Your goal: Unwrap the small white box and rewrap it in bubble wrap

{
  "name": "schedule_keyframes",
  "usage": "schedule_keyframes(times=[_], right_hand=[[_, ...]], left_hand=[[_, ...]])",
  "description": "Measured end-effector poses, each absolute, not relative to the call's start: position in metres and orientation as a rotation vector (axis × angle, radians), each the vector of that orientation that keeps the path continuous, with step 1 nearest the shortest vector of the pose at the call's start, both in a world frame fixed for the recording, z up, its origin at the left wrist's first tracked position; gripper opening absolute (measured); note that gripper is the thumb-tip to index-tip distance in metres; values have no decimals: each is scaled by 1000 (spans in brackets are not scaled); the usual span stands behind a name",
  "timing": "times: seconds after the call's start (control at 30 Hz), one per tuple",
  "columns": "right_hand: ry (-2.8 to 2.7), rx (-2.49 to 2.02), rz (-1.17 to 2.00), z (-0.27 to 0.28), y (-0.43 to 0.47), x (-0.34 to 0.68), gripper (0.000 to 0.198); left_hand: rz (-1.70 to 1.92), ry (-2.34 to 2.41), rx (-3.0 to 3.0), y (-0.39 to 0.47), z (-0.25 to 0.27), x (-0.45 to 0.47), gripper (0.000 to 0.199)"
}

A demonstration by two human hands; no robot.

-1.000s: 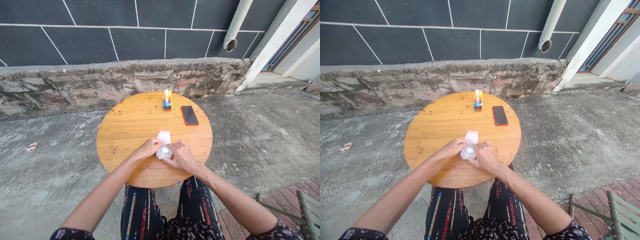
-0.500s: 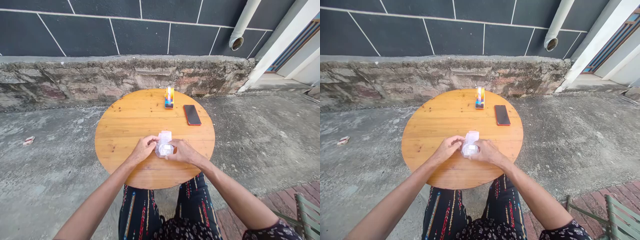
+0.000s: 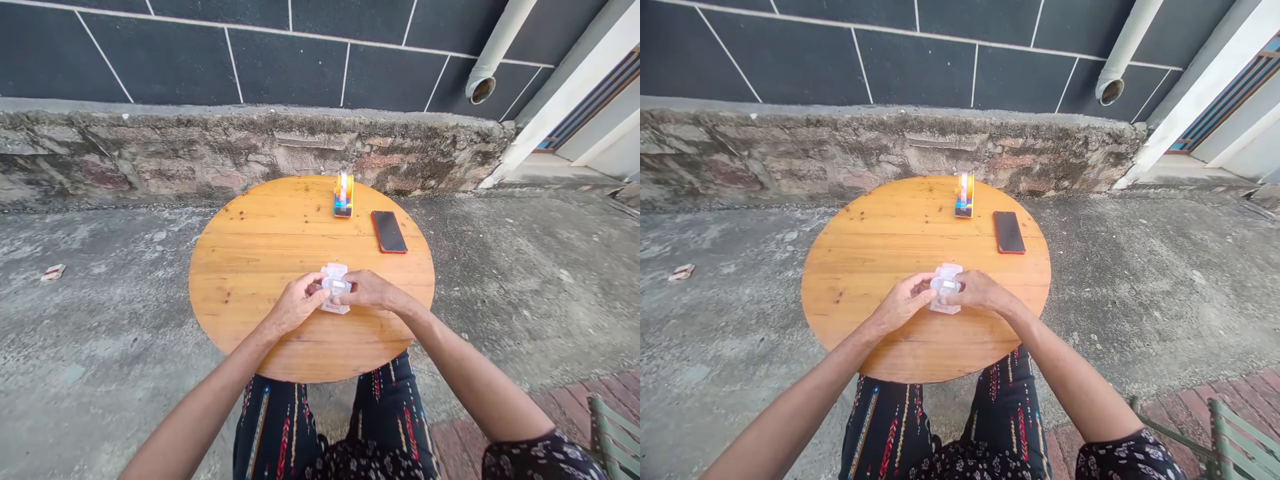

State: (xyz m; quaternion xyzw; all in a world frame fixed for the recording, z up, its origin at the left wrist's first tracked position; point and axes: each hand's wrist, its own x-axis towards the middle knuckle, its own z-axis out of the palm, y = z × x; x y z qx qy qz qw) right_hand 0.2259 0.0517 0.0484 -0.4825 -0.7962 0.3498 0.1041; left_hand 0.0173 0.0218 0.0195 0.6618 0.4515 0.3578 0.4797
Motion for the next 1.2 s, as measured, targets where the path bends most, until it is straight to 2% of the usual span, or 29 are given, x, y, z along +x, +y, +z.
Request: schedule_keyframes(times=[0.17, 0.4, 0.57, 0.77, 0.97, 1.1, 1.2], right_hand=[[-2158, -1473, 986, 40, 49, 226, 39], [-2221, -1532, 763, 36, 55, 226, 37], [-2170, -1570, 708, 33, 62, 226, 40], [-2048, -1571, 718, 27, 63, 226, 37], [-2063, -1490, 617, 30, 43, 220, 33], [-2100, -1389, 492, 32, 26, 219, 35], [-2149, -1317, 513, 38, 20, 226, 32]], left_hand=[[867, 1086, 1574, 27, 21, 18, 42], [811, 1093, 1408, 37, 31, 25, 45], [726, 1246, 1622, 51, 34, 29, 38], [722, 1395, 1795, 55, 36, 35, 41], [874, 1253, 1668, 36, 27, 33, 36], [944, 1122, 1561, 23, 15, 27, 41], [969, 1156, 1575, 13, 10, 25, 42]])
